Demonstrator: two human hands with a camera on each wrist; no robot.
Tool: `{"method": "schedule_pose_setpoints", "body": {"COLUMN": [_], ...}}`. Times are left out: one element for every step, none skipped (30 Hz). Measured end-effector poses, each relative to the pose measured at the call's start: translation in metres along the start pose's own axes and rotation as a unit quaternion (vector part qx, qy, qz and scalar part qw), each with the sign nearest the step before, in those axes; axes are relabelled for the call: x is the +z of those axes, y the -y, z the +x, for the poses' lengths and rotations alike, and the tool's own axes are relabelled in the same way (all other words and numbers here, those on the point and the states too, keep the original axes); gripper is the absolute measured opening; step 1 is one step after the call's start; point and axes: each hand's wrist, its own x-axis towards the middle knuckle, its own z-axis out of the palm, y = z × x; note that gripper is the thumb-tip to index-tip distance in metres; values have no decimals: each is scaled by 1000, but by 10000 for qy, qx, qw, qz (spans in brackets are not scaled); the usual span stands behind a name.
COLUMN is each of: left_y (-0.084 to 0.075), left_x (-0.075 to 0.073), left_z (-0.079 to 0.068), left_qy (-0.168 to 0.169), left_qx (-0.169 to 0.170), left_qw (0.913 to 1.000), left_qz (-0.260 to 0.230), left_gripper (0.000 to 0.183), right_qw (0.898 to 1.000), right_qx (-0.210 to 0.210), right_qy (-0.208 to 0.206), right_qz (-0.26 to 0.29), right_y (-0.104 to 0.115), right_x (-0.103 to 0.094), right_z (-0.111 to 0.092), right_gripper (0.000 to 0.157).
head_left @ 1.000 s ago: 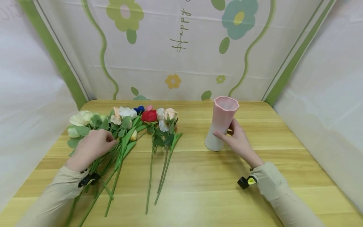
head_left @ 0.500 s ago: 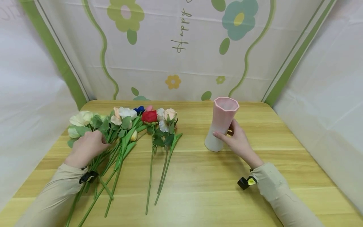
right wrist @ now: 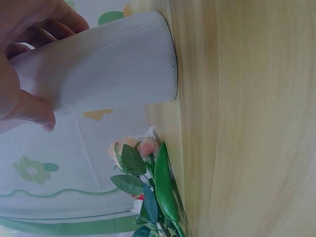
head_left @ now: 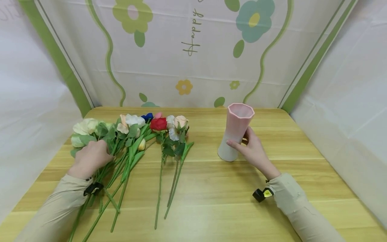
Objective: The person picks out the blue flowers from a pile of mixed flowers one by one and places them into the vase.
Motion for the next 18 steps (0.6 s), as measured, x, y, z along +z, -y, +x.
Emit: {"method": "schedule_pose_setpoints", "body": {"left_y": [0, 0, 0, 0, -1, -1, 0, 0, 0, 0, 1, 1, 2, 2, 2, 2, 2, 2], "left_x": [0, 0, 0, 0, 1, 1, 2, 2, 2, 3, 2, 2, 1, 0, 0, -1, -3, -3], "left_z": [0, 0, 0, 0, 0, 0, 0, 0, 0, 0, 1, 1, 1, 1, 1, 1, 0, 0], "left_qy": [-4, -13, -26, -41, -55, -75, -93, -112, -127, -148, -169, -174, -176, -162, -148, -126, -92, -59], "left_qx": [-3, -5, -3, -2, -6, -1, 7, 17, 23, 24, 22, 12, 1, -18, -32, -44, -49, -49], "left_qw": [10000, 10000, 10000, 10000, 9999, 9999, 9999, 9998, 9998, 9997, 9997, 9996, 9996, 9997, 9997, 9997, 9998, 9998], "left_qz": [12, 30, 49, 67, 91, 118, 141, 161, 176, 189, 202, 209, 209, 207, 204, 200, 191, 175], "left_gripper": [41, 40, 40, 39, 39, 40, 40, 41, 42, 42, 42, 42, 42, 42, 41, 41, 42, 42], "right_qw": [10000, 10000, 10000, 10000, 10000, 10000, 10000, 9999, 9999, 9999, 9999, 9999, 9999, 9999, 10000, 10000, 10000, 10000], "right_qx": [5, 7, 17, 32, 51, 65, 80, 96, 111, 118, 118, 110, 104, 96, 86, 71, 69, 65], "right_qy": [-1, 3, 8, 15, 25, 35, 45, 54, 56, 56, 52, 47, 41, 36, 30, 30, 28, 27], "right_qz": [10, 10, 4, 2, 0, 3, 1, 0, -1, -1, 1, 7, 6, 9, 8, 6, 9, 8], "right_y": [0, 0, -1, -1, -2, -2, -3, -3, -3, -2, -2, -1, -1, 0, 0, 0, 0, 0], "right_x": [0, 0, 0, 0, 0, 0, 0, 0, 0, 0, 0, 0, 0, 0, 0, 0, 0, 0], "right_z": [0, 0, 0, 1, 1, 1, 1, 1, 1, 0, 0, 0, 0, 0, 0, 0, 0, -1], "right_gripper": [71, 71, 71, 72, 72, 72, 72, 73, 73, 73, 73, 73, 73, 73, 73, 73, 73, 73]}}
